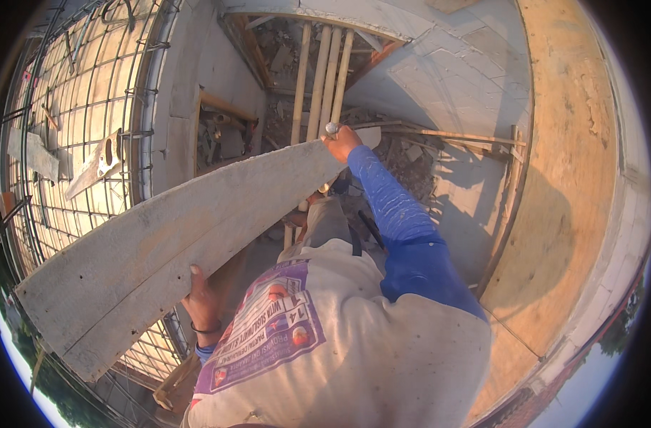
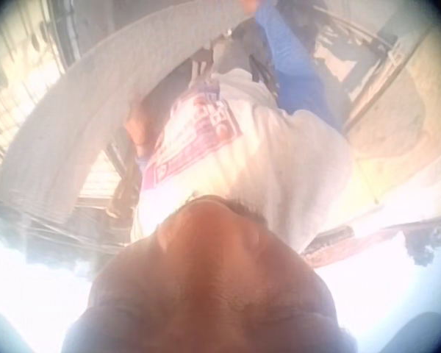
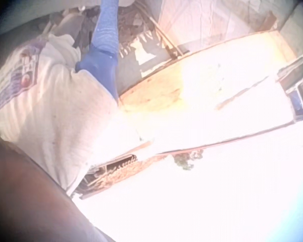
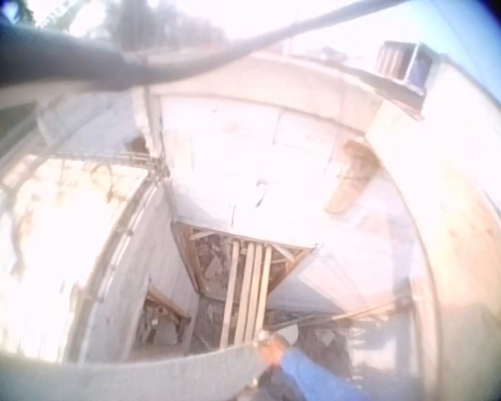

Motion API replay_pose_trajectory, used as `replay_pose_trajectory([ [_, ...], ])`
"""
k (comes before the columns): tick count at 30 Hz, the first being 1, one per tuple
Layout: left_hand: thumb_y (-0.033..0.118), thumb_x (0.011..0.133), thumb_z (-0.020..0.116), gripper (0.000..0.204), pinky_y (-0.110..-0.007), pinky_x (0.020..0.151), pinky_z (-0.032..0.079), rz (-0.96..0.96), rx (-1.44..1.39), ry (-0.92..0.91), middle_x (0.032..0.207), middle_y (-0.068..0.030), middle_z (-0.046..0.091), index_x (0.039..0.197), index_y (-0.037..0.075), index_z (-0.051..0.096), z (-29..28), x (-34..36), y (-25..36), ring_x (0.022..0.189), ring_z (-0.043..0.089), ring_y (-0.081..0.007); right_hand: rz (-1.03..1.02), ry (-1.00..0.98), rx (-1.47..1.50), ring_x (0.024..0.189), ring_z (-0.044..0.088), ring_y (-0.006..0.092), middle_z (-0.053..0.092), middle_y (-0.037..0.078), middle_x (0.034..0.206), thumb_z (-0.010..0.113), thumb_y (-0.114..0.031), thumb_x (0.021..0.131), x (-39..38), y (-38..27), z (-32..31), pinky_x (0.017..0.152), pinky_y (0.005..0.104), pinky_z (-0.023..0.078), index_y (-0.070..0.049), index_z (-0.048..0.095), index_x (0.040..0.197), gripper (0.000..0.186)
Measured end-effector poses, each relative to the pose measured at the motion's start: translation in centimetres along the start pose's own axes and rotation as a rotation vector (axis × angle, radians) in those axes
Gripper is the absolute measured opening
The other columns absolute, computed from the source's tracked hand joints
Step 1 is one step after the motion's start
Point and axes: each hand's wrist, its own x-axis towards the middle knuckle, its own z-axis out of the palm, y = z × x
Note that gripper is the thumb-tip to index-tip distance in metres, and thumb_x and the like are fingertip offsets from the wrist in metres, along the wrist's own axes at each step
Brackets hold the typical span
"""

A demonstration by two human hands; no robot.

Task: The person positions a board along the edge of a concrete structure, secures it using a hammer and nails, and uses a measuring tape to verify distances.

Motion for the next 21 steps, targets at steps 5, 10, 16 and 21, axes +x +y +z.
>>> replay_pose_trajectory([
  [5,0.019,0.099,0.059,0.037,-0.037,0.096,0.043,0.239,0.352,0.032,0.122,-0.0231,0.060,0.124,-0.007,0.054,-7.7,-0.2,0.4,0.110,0.057,-0.0268,-0.112,-0.035,0.414,0.106,0.065,0.0341,0.066,0.018,0.114,0.061,-0.041,0.094,-2.8,-3.0,3.8,0.093,0.0415,0.050,-0.013,0.053,0.132,0.049],
  [10,0.012,0.097,0.060,0.028,-0.040,0.092,0.047,0.502,0.893,0.114,0.122,-0.0237,0.060,0.123,0.001,0.058,-13.7,-0.6,-1.6,0.103,0.062,-0.0352,-0.431,-0.218,0.237,0.112,0.062,0.0345,0.063,0.015,0.121,0.053,-0.046,0.098,-2.3,-7.5,6.6,0.100,0.0432,0.047,-0.024,0.044,0.142,0.050],
  [16,0.008,0.095,0.062,0.026,-0.043,0.082,0.051,0.474,0.797,0.193,0.114,-0.0277,0.063,0.121,0.005,0.060,-11.2,0.1,1.6,0.096,0.065,-0.0411,-0.602,-0.292,0.396,0.117,0.059,0.0334,0.062,0.013,0.123,0.053,-0.046,0.099,-2.4,-8.1,9.3,0.103,0.0443,0.045,-0.023,0.043,0.143,0.051],
  [21,0.010,0.095,0.063,0.029,-0.043,0.079,0.052,0.407,0.814,0.269,0.110,-0.0283,0.064,0.123,0.005,0.058,-12.4,1.3,4.8,0.094,0.066,-0.0377,-0.822,-0.220,0.480,0.116,0.059,0.0257,0.062,0.013,0.121,0.060,-0.039,0.098,-2.0,-10.5,11.6,0.102,0.0396,0.045,-0.014,0.046,0.141,0.051],
])
